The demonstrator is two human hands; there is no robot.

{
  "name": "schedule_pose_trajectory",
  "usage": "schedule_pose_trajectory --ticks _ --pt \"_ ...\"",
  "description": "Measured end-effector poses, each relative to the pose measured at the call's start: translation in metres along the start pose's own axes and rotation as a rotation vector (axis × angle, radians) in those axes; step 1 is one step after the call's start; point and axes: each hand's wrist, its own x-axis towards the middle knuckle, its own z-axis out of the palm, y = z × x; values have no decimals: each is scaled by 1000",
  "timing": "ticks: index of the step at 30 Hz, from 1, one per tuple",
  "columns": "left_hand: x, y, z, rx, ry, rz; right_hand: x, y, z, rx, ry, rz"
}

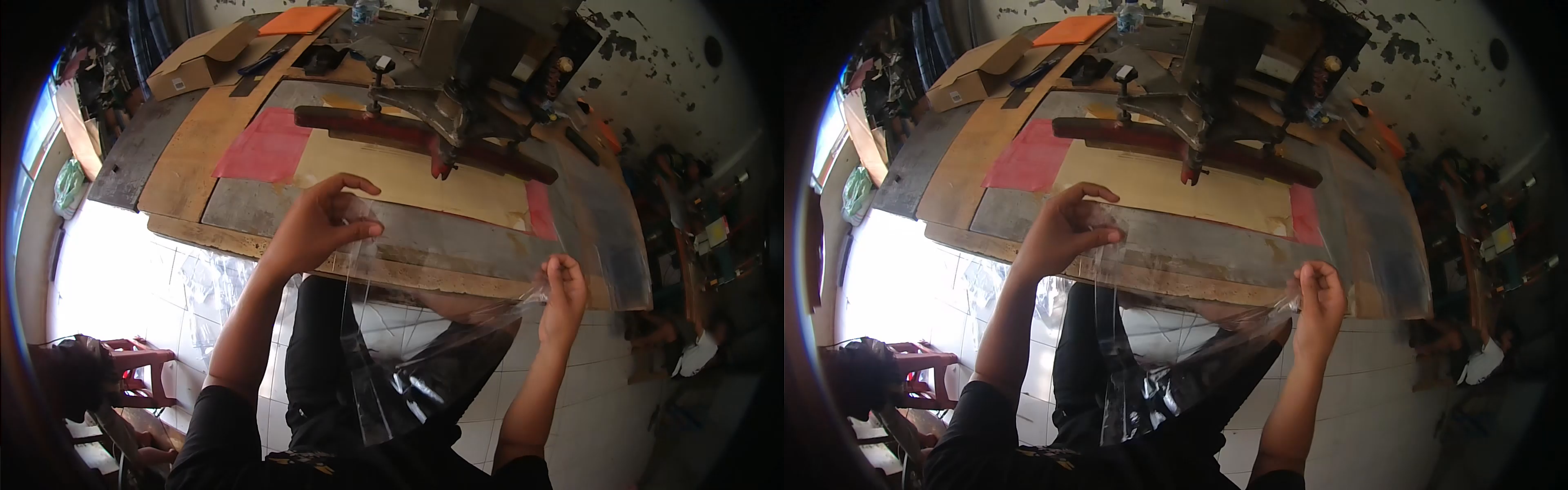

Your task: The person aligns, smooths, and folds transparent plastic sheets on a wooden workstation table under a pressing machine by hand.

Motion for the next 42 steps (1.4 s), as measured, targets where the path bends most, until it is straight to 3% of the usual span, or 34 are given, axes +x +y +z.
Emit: schedule_pose_trajectory --ticks 3,9,15,21,27,33,36,38,42 --pt "14 -5 -6 14 53 37 34 26 8 -3 -58 -15" --pt "18 -28 2 -96 201 103 67 59 22 108 -264 172" --pt "11 -34 7 -167 167 42 55 61 20 124 -174 129" --pt "4 -15 8 -4 109 -61 54 66 19 180 -156 83" --pt "7 -31 9 52 188 -6 53 62 19 214 -174 48" --pt "8 -38 8 -144 280 -69 53 58 19 241 -256 7" --pt "5 -35 5 -120 288 -68 57 52 13 171 -349 -20" --pt "6 -33 4 -43 240 -82 61 40 3 -111 -470 -56" --pt "4 -24 8 -14 225 1 70 18 -10 -208 -628 -51"
